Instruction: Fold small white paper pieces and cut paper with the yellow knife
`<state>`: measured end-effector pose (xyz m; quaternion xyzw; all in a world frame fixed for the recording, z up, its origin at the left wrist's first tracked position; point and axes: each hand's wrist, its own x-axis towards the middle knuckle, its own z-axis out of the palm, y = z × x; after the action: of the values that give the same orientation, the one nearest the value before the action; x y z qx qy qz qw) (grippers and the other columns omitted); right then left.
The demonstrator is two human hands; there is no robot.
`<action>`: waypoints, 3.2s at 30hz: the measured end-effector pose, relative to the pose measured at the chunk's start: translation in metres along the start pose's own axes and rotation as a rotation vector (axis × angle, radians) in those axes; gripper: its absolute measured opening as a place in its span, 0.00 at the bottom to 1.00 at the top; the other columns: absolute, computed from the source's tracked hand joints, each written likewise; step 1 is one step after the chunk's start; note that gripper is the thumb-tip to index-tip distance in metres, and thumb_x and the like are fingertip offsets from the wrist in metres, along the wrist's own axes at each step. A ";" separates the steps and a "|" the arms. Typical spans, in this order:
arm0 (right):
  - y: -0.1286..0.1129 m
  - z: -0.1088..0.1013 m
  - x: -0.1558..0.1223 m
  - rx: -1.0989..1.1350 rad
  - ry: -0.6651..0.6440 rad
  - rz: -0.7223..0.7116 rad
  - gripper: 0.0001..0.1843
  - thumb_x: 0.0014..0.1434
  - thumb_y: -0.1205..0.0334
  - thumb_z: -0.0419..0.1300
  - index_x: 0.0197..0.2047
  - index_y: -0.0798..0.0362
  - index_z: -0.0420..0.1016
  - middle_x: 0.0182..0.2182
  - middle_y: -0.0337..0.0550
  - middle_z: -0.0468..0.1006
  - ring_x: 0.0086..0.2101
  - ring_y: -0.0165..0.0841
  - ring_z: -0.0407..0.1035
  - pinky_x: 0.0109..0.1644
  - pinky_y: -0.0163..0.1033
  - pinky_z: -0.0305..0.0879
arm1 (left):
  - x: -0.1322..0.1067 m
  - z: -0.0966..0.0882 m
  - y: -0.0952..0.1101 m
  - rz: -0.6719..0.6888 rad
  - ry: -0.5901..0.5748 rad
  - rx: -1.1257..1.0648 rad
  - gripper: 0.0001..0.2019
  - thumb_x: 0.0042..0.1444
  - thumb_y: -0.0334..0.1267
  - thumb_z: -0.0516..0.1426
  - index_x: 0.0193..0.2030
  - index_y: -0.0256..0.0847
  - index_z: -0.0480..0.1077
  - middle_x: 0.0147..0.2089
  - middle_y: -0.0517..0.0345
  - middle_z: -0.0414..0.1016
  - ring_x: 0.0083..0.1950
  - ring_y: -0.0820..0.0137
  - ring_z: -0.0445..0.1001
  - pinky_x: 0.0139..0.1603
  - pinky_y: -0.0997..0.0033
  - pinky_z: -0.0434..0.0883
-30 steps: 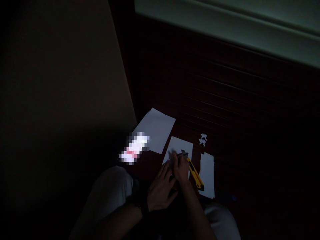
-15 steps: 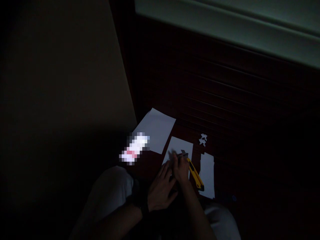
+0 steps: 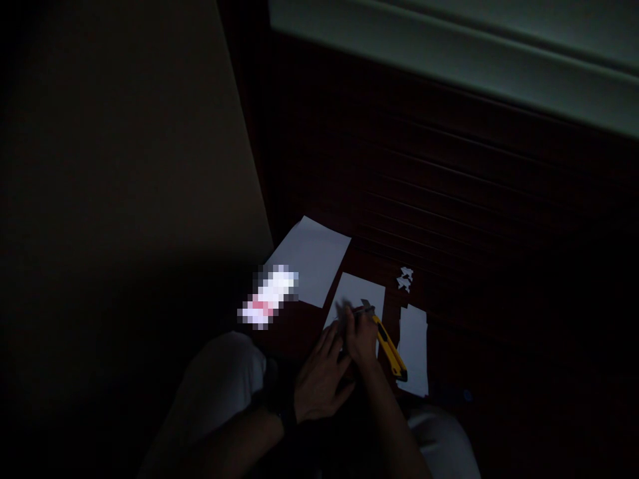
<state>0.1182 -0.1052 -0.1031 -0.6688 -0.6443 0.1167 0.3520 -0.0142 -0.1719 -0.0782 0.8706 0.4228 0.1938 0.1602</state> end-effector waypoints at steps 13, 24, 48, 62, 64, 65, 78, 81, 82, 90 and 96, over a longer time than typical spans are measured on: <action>0.001 0.000 -0.001 0.021 -0.004 -0.011 0.20 0.62 0.51 0.46 0.41 0.56 0.73 0.33 0.49 0.77 0.35 0.39 0.71 0.39 0.41 0.63 | 0.000 0.000 0.000 -0.002 -0.007 0.003 0.28 0.51 0.50 0.53 0.57 0.36 0.62 0.67 0.44 0.46 0.68 0.49 0.38 0.65 0.47 0.39; 0.020 -0.060 0.024 0.022 0.111 -0.121 0.15 0.57 0.59 0.52 0.45 0.53 0.72 0.41 0.48 0.76 0.40 0.40 0.70 0.43 0.42 0.64 | -0.002 -0.001 0.001 -0.013 0.006 -0.001 0.32 0.53 0.51 0.52 0.62 0.37 0.55 0.69 0.47 0.40 0.68 0.49 0.31 0.65 0.45 0.39; 0.099 -0.130 0.015 -0.753 -0.286 -0.185 0.26 0.48 0.78 0.53 0.50 0.50 0.71 0.38 0.49 0.75 0.39 0.37 0.68 0.43 0.37 0.60 | -0.018 -0.002 0.014 0.070 0.098 0.066 0.26 0.59 0.43 0.47 0.63 0.34 0.53 0.65 0.44 0.53 0.66 0.52 0.46 0.62 0.48 0.51; 0.005 -0.060 -0.057 -0.362 -0.207 -0.138 0.13 0.56 0.67 0.52 0.44 0.50 0.72 0.37 0.45 0.77 0.36 0.35 0.71 0.39 0.35 0.63 | -0.017 -0.004 0.008 -0.159 0.142 0.192 0.24 0.61 0.39 0.43 0.63 0.34 0.52 0.52 0.44 0.64 0.49 0.58 0.62 0.51 0.52 0.60; 0.002 -0.057 -0.064 -0.353 -0.218 -0.131 0.13 0.57 0.67 0.51 0.43 0.50 0.72 0.35 0.44 0.78 0.36 0.35 0.71 0.40 0.35 0.62 | -0.017 -0.003 0.008 -0.162 0.154 0.195 0.23 0.61 0.39 0.43 0.62 0.33 0.54 0.51 0.44 0.64 0.49 0.58 0.62 0.51 0.53 0.60; 0.003 -0.058 -0.065 -0.355 -0.221 -0.126 0.13 0.58 0.68 0.50 0.43 0.50 0.72 0.35 0.44 0.78 0.36 0.35 0.71 0.40 0.35 0.62 | -0.017 -0.003 0.008 -0.164 0.158 0.197 0.23 0.61 0.39 0.43 0.62 0.33 0.54 0.50 0.44 0.65 0.49 0.58 0.62 0.51 0.53 0.60; -0.002 -0.058 -0.065 -0.388 -0.282 -0.102 0.11 0.62 0.64 0.49 0.42 0.50 0.71 0.33 0.42 0.75 0.34 0.32 0.69 0.37 0.32 0.57 | -0.024 -0.009 0.012 -0.148 0.117 0.245 0.21 0.62 0.40 0.42 0.56 0.30 0.62 0.49 0.42 0.65 0.51 0.57 0.62 0.51 0.54 0.61; -0.004 -0.059 -0.066 -0.392 -0.284 -0.097 0.12 0.62 0.64 0.48 0.45 0.50 0.70 0.34 0.43 0.75 0.35 0.32 0.69 0.37 0.33 0.57 | -0.025 -0.010 0.011 -0.141 0.111 0.249 0.21 0.62 0.40 0.42 0.56 0.30 0.62 0.51 0.41 0.65 0.52 0.56 0.61 0.51 0.53 0.61; -0.005 -0.059 -0.066 -0.392 -0.289 -0.099 0.12 0.62 0.64 0.48 0.46 0.49 0.70 0.34 0.43 0.75 0.34 0.32 0.69 0.37 0.33 0.56 | -0.026 -0.010 0.010 -0.136 0.106 0.247 0.21 0.62 0.40 0.42 0.56 0.30 0.62 0.52 0.41 0.64 0.52 0.56 0.61 0.52 0.53 0.61; -0.008 -0.055 -0.068 -0.334 -0.286 -0.096 0.11 0.63 0.63 0.48 0.42 0.50 0.71 0.34 0.42 0.76 0.35 0.31 0.70 0.39 0.31 0.56 | -0.030 -0.006 0.008 -0.100 0.113 0.222 0.20 0.60 0.41 0.45 0.57 0.37 0.61 0.58 0.45 0.62 0.56 0.56 0.59 0.55 0.51 0.58; -0.011 -0.047 -0.065 -0.341 -0.242 -0.004 0.19 0.65 0.54 0.44 0.33 0.53 0.72 0.29 0.43 0.78 0.31 0.31 0.72 0.35 0.31 0.56 | -0.024 -0.018 0.007 -0.192 0.133 0.190 0.15 0.62 0.37 0.44 0.47 0.39 0.68 0.43 0.49 0.70 0.46 0.61 0.65 0.48 0.58 0.64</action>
<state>0.1290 -0.1822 -0.0810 -0.6986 -0.6935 0.0849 0.1540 -0.0315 -0.1931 -0.0644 0.8227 0.5300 0.1943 0.0665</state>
